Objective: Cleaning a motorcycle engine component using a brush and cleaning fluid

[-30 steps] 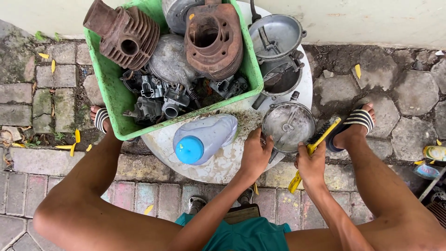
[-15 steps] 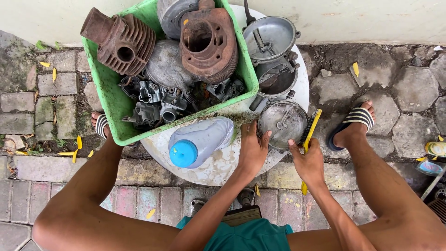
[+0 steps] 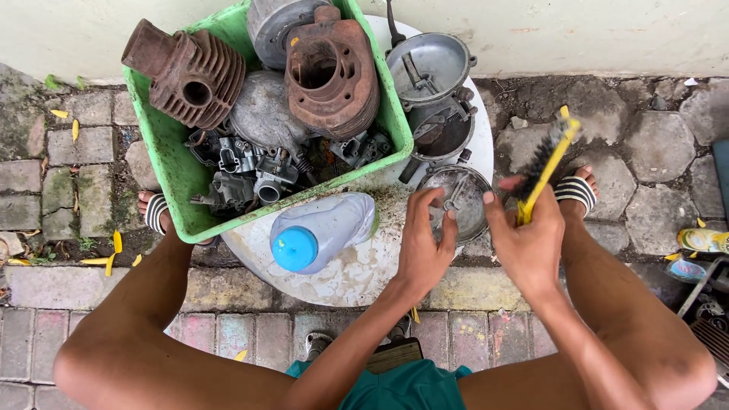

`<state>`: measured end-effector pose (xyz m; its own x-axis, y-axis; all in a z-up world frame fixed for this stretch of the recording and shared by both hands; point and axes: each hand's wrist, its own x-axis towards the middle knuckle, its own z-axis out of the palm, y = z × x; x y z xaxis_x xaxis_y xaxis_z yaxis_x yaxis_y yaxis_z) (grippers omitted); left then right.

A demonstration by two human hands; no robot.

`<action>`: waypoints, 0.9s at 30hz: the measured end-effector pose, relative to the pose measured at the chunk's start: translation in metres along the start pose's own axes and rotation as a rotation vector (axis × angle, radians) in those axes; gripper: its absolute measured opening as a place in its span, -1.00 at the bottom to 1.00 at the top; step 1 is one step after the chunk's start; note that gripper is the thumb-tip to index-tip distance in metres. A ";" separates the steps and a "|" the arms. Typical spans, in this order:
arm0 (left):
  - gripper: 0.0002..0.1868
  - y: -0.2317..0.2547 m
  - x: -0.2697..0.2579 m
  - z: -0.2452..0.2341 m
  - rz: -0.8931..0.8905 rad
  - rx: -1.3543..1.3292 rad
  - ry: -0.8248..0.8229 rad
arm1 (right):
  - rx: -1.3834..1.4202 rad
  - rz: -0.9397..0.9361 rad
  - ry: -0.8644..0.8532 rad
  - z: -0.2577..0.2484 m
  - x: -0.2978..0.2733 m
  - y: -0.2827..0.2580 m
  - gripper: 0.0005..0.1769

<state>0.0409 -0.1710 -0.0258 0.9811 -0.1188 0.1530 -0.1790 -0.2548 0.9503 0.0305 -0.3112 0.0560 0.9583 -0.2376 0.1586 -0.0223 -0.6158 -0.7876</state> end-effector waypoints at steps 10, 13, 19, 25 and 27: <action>-0.28 -0.002 0.088 0.036 -0.423 -0.659 0.140 | -0.530 -0.502 -0.248 0.028 0.143 -0.001 -0.56; -0.21 -0.011 0.107 0.053 -0.428 -0.704 0.266 | -0.634 -0.599 -0.361 0.039 0.165 0.013 -0.34; -0.25 -0.007 0.139 0.069 -0.490 -0.683 0.473 | -0.634 -0.592 -0.411 0.067 0.182 0.057 -0.47; -0.33 -0.023 0.147 0.079 -0.492 -0.717 0.492 | -0.635 -0.743 -0.222 0.088 0.189 0.090 -0.50; -0.28 -0.004 0.148 0.069 -0.470 -0.755 0.464 | -0.578 -0.746 -0.151 0.090 0.188 0.095 -0.45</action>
<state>0.1813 -0.2541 -0.0257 0.9009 0.2645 -0.3441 0.1698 0.5148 0.8403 0.2339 -0.3465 -0.0424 0.8080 0.4412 0.3904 0.5112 -0.8545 -0.0921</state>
